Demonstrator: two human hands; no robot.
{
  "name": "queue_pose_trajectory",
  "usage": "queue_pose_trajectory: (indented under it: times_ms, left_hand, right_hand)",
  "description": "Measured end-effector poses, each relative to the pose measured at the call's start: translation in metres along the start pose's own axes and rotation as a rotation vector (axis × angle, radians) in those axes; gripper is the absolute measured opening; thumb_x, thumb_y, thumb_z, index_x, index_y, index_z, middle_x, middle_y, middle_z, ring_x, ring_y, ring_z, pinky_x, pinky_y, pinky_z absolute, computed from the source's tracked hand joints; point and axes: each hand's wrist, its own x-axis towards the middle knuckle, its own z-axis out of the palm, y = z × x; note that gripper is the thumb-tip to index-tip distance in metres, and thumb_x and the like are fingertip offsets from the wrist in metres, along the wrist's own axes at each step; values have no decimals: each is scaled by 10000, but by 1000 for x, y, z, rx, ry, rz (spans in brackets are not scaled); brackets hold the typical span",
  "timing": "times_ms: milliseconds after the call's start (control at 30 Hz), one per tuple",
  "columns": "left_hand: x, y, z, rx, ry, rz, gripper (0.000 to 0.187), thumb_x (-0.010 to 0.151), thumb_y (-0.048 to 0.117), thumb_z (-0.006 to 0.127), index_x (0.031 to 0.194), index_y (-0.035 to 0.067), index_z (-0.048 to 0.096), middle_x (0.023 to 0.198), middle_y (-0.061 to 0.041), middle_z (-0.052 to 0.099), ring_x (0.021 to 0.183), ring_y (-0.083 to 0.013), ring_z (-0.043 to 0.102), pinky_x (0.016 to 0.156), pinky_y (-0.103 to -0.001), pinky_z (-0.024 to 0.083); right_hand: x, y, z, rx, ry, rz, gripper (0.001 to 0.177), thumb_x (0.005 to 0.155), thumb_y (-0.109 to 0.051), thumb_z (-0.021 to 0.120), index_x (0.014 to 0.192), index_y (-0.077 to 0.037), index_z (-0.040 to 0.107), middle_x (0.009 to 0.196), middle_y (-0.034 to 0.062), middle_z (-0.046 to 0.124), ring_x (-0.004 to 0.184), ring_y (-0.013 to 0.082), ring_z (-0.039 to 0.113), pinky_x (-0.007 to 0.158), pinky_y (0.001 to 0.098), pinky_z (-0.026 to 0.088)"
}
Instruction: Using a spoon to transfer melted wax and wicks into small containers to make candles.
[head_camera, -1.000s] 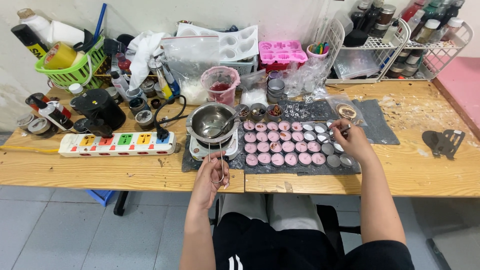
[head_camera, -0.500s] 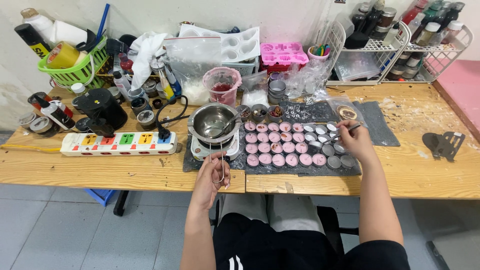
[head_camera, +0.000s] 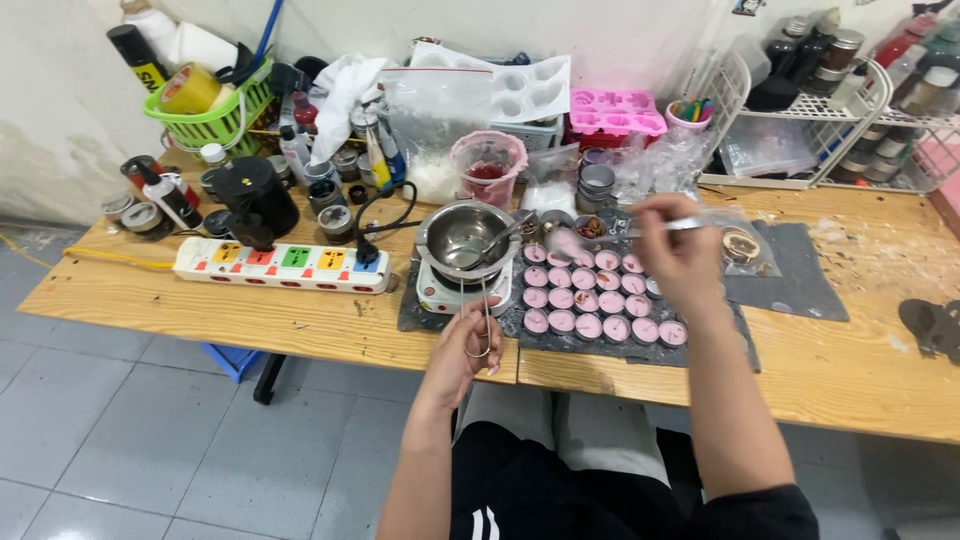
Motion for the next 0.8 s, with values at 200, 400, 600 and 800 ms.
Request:
queue_pose_trajectory:
  times_ms: [200, 400, 600, 800]
  left_hand:
    - [4, -12, 2, 14, 28, -29, 377, 1071, 229, 351, 1359, 28, 489, 738, -32, 554, 572, -116, 525, 494, -258, 441]
    - [2, -11, 9, -27, -22, 0, 365, 1068, 226, 366, 1341, 15, 485, 746, -38, 545, 605, -130, 539, 533, -261, 451]
    - [2, -8, 14, -52, -43, 2, 372, 1078, 241, 339, 1309, 0, 503, 714, -34, 496, 587, -131, 503, 512, -260, 412]
    - [1, -2, 15, -77, -44, -9, 390, 1081, 256, 311, 1295, 3, 516, 687, -24, 455, 563, -122, 466, 488, -251, 388]
  right_hand:
    - [24, 9, 114, -273, -212, -193, 96, 1000, -48, 637, 1086, -47, 678, 769, 79, 686, 628, 131, 616, 561, 304, 505]
    - [34, 9, 133, -343, -358, -261, 121, 963, -78, 657, 1074, -31, 650, 880, 150, 716, 747, 278, 703, 682, 383, 536]
    - [21, 17, 76, -173, -151, -86, 117, 1052, -114, 625, 1103, -20, 671, 868, 53, 721, 762, 94, 697, 645, 253, 559]
    - [-39, -17, -37, -280, 212, 8, 145, 1103, -128, 617, 1170, -9, 666, 927, 33, 697, 782, 55, 650, 599, 222, 471]
